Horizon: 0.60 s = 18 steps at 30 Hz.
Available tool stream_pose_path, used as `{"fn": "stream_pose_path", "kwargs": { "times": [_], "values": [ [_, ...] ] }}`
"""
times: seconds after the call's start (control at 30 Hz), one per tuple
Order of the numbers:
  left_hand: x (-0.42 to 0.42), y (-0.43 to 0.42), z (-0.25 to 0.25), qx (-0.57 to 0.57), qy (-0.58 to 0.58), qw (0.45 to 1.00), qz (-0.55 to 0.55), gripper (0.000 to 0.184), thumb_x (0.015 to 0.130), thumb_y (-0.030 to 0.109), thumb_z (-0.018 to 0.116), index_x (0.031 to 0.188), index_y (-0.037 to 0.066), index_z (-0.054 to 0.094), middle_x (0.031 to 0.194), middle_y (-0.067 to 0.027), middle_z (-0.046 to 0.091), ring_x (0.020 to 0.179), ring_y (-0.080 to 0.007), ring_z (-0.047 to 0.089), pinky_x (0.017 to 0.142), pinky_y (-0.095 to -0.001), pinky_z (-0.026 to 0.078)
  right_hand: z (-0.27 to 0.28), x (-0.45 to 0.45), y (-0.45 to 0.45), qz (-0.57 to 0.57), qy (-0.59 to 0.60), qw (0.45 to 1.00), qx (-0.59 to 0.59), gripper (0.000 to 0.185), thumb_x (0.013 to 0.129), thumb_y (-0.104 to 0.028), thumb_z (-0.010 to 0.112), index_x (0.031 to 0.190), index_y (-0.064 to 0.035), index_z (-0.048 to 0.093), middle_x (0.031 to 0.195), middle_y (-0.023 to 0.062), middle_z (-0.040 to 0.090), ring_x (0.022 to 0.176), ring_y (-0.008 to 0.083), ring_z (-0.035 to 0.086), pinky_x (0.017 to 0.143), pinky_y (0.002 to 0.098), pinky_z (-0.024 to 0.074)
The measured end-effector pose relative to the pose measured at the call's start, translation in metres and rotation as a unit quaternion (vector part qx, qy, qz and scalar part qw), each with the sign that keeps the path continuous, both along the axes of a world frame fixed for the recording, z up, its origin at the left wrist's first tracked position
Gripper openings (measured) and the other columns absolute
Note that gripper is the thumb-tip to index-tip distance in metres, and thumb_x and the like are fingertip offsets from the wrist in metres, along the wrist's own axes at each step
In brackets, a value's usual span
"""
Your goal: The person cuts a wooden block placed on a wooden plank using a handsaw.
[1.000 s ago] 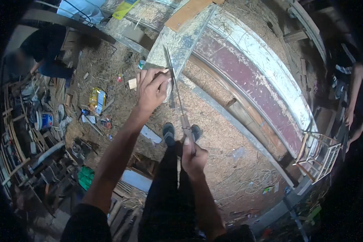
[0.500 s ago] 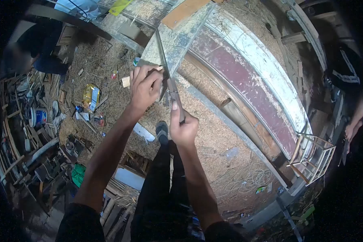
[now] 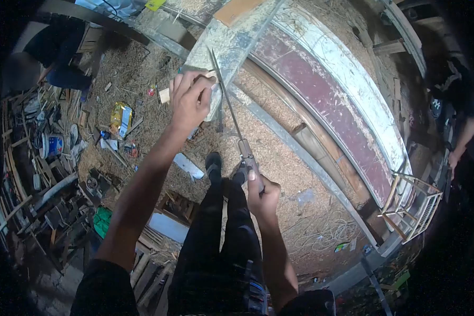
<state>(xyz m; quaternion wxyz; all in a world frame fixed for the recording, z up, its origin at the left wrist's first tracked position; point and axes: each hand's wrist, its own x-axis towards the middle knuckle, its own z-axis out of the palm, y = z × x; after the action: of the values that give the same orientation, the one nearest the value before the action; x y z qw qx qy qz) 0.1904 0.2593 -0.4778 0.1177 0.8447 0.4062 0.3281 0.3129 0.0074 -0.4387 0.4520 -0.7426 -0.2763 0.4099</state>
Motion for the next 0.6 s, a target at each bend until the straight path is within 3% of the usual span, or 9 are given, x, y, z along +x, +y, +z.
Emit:
{"fn": "stream_pose_path", "kwargs": {
  "times": [0.07,0.17,0.23,0.37,0.6],
  "values": [
    [-0.001,0.0,0.003,-0.025,0.006,1.0,-0.005,0.025,0.078,0.009,0.07,0.103,0.013,0.069,0.107,-0.0055,0.061,0.098,-0.0276,0.054,0.089,-0.0413,0.039,0.014,-0.001,-0.001,0.019,0.031,0.999,-0.008,0.048,0.102,-0.026,0.055,0.061,-0.0026,0.048,0.055,-0.0063,0.042,0.053,0.0032,0.034,0.047,0.026,0.0255],
    [0.002,-0.001,0.008,-0.043,0.0,0.999,0.013,0.037,0.081,0.01,0.071,0.117,0.009,0.064,0.11,-0.0097,0.06,0.098,-0.032,0.052,0.089,-0.0435,0.04,0.018,-0.014,-0.002,0.022,0.044,0.999,-0.002,0.046,0.1,-0.027,0.058,0.062,-0.0023,0.052,0.054,-0.0045,0.046,0.052,0.0035,0.041,0.047,0.0257,0.0314],
    [0.0,-0.001,0.007,-0.024,-0.007,1.0,-0.005,0.039,0.081,0.01,0.072,0.119,0.008,0.064,0.108,-0.0096,0.06,0.097,-0.0313,0.052,0.087,-0.0428,0.04,0.011,-0.018,-0.008,0.016,0.038,0.999,0.004,0.046,0.099,-0.026,0.059,0.06,-0.0024,0.053,0.052,-0.0024,0.048,0.049,0.0045,0.043,0.046,0.0264,0.0321],
    [0.001,-0.004,0.003,-0.012,0.014,1.0,0.009,0.04,0.08,0.011,0.073,0.12,0.007,0.065,0.103,-0.0094,0.058,0.095,-0.0293,0.052,0.084,-0.0416,0.04,-0.002,-0.021,-0.009,-0.001,0.008,0.999,0.051,0.046,0.097,-0.02,0.061,0.056,-0.0029,0.048,0.049,-0.0021,0.04,0.046,0.0051,0.037,0.043,0.0283,0.0289],
    [0.001,-0.004,0.001,-0.013,0.024,0.999,0.017,0.039,0.08,0.012,0.074,0.118,0.008,0.067,0.097,-0.0081,0.057,0.092,-0.0275,0.052,0.084,-0.041,0.039,0.02,-0.013,-0.001,-0.014,0.006,0.999,0.038,0.044,0.095,-0.02,0.063,0.057,-0.0023,0.048,0.048,-0.0011,0.037,0.045,0.005,0.036,0.042,0.0283,0.0274]
  ]
}}
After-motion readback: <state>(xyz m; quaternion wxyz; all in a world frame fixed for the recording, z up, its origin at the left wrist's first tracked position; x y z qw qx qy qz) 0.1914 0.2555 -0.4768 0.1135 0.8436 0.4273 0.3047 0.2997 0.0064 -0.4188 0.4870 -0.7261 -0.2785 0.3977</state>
